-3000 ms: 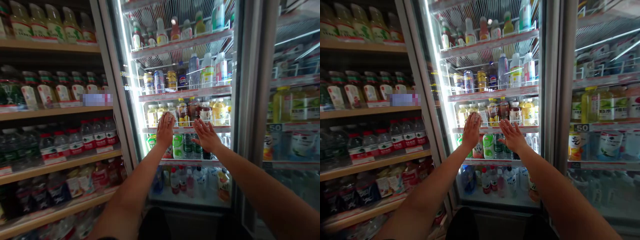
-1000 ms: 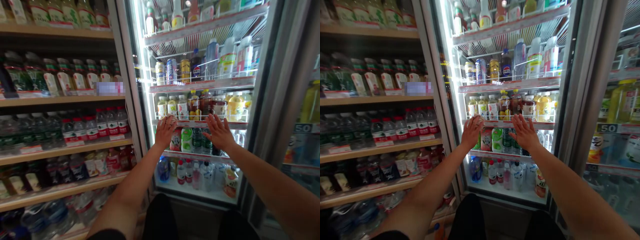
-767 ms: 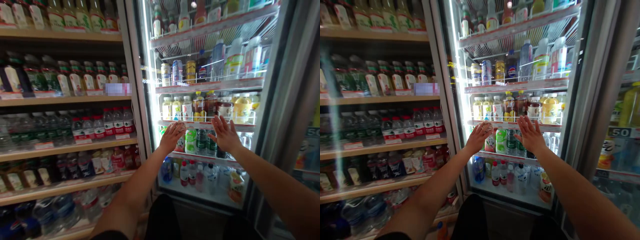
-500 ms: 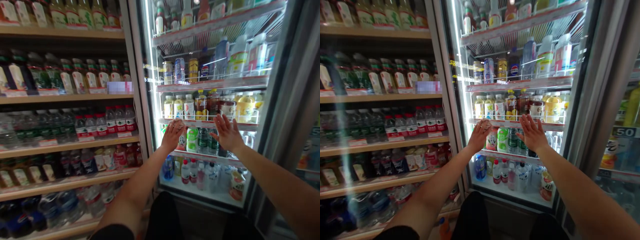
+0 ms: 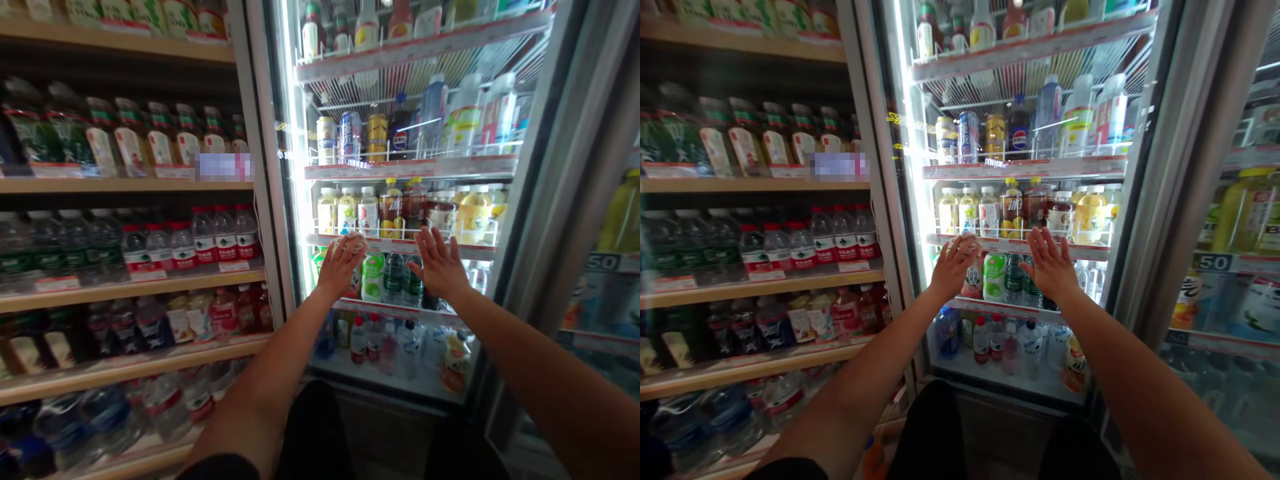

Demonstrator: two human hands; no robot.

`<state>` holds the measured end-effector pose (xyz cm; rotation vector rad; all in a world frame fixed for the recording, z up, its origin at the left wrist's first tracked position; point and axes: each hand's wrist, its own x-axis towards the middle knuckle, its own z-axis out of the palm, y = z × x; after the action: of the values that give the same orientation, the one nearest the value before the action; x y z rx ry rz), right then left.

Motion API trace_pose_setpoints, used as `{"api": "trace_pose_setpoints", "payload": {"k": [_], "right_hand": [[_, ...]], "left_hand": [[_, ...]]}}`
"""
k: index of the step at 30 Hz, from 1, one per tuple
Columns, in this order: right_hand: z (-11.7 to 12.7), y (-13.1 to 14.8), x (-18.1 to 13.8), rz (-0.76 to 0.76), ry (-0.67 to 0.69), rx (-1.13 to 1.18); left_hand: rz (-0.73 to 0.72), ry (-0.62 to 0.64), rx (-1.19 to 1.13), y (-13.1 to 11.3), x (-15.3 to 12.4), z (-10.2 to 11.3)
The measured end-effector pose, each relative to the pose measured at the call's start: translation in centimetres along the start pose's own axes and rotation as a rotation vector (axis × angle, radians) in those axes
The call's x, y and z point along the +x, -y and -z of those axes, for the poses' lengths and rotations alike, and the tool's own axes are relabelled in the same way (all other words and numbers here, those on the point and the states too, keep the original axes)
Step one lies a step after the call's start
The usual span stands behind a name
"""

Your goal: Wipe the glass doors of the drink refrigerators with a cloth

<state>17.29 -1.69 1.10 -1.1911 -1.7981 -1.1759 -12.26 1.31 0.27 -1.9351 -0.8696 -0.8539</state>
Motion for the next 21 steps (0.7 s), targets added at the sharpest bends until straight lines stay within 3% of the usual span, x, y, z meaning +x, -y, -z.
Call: {"api": "trace_pose_setpoints", "payload": {"k": [2,3,7,8,12,16,17,21], "right_hand": [[0.0,0.1,0.0,-0.011,0.007,0.002],[0.0,0.1,0.0,-0.018,0.014,0.005],[-0.1,0.2,0.0,-0.036,0.027,0.008],[-0.2,0.2,0.0,-0.037,0.022,0.007],[-0.2,0.3,0.0,-0.040,0.012,0.015],[-0.3,0.7,0.1,-0.060,0.012,0.027],[-0.3,0.7,0.1,-0.067,0.011,0.026],[-0.4,0.9,0.1,-0.076,0.012,0.024]], "left_hand": [[0.170,-0.065,0.018,-0.4,0.2,0.1],[0.173,-0.076,0.014,-0.6,0.2,0.1],[-0.193,0.001,-0.045,-1.3,0.0,0.0],[-0.203,0.000,-0.045,-1.4,0.1,0.0],[0.036,-0.095,0.006,-1.8,0.7,0.0],[-0.266,-0.027,-0.025,-2.2,1.2,0.1],[-0.261,-0.018,-0.023,-2.3,1.3,0.1],[0.079,-0.081,0.014,-2.4,1.5,0.1]]}}
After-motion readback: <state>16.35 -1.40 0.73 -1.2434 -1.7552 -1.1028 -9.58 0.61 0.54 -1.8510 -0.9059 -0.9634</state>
